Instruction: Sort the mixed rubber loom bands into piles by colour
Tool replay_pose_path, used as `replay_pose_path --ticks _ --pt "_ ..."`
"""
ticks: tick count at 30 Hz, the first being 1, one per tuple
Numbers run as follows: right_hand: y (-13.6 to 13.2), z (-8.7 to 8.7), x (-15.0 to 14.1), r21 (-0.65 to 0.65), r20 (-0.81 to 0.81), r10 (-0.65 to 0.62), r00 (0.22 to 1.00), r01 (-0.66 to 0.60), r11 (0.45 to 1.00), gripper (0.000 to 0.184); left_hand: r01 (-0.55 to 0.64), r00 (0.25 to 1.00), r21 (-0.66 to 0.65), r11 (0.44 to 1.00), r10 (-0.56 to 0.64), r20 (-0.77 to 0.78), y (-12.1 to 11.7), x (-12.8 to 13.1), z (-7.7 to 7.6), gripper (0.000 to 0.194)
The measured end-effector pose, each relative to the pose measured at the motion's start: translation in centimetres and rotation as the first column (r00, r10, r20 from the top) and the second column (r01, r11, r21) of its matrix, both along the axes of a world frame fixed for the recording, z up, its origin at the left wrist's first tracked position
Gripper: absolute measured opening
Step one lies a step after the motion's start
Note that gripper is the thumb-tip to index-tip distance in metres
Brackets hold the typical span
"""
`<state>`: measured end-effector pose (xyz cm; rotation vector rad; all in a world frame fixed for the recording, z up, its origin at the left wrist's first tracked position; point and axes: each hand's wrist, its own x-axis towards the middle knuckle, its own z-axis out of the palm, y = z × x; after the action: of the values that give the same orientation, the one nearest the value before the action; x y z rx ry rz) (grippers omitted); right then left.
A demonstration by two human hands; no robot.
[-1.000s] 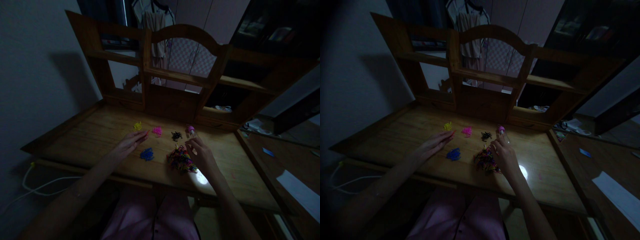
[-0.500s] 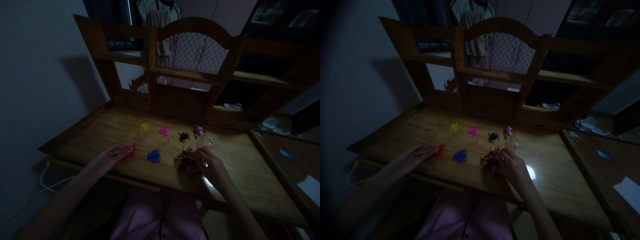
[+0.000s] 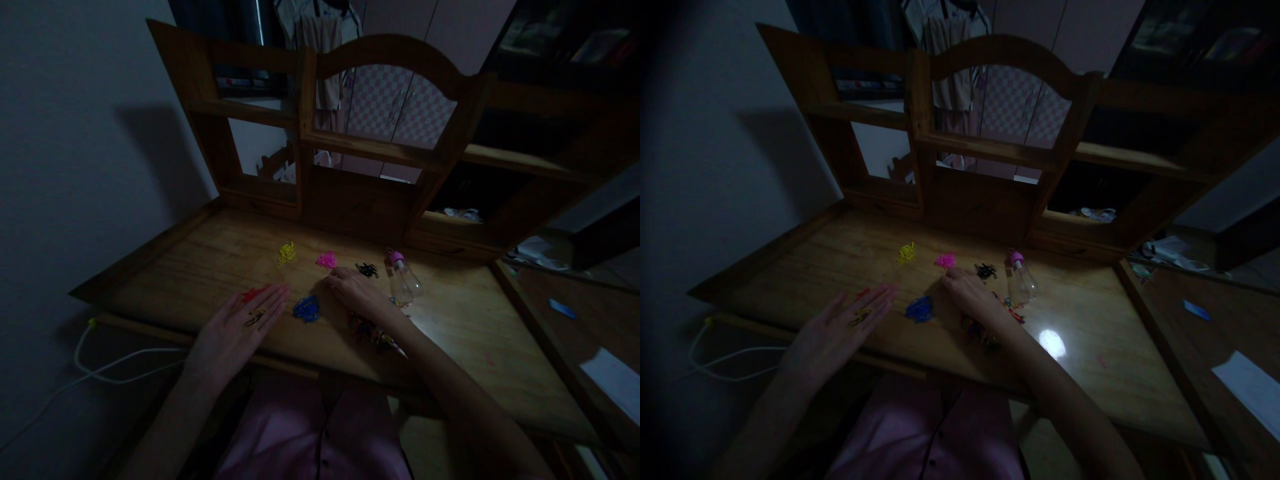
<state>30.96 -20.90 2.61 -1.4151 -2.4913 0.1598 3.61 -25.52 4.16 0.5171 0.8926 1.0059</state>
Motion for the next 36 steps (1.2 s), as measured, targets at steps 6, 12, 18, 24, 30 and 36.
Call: replay_pose_path --ticks 6,12,18,24,30,36 --pt "3.7 -0.8 -1.4 0.018 0.051 -0.063 0.997 0.062 0.998 0.028 0.026 0.99 0.204 0.979 0.003 -0.141 -1.9 1.8 -0.8 0.055" --pt "0.6 1.7 -4.3 0.053 -0.318 0.043 0.947 -0.028 0.998 0.013 0.024 0.999 0.191 0.981 -0.016 -0.043 -2.2 3.6 -0.9 0.053" --pt "-5.5 4.5 -6.6 -0.011 -0.421 0.355 0.835 -0.396 0.918 0.019 -0.078 0.987 -0.033 0.996 0.082 0.136 -1.9 5.4 -0.5 0.039" --pt "-5.9 3.6 -5.9 -0.088 -0.457 0.244 0.855 -0.317 0.944 0.013 -0.051 0.977 -0.072 0.996 0.065 0.201 -2.3 6.8 -0.1 0.039" --pt "-6.1 4.8 -4.9 -0.251 -0.698 0.023 0.716 -0.276 0.928 0.008 -0.05 0.928 -0.147 0.988 0.1 0.359 -2.6 7.4 0.5 0.037" --pt "-5.4 4.4 -4.2 -0.503 -0.81 -0.327 0.487 -0.287 0.815 0.02 -0.022 0.843 -0.194 0.981 0.122 0.523 -2.8 8.3 0.7 0.035"
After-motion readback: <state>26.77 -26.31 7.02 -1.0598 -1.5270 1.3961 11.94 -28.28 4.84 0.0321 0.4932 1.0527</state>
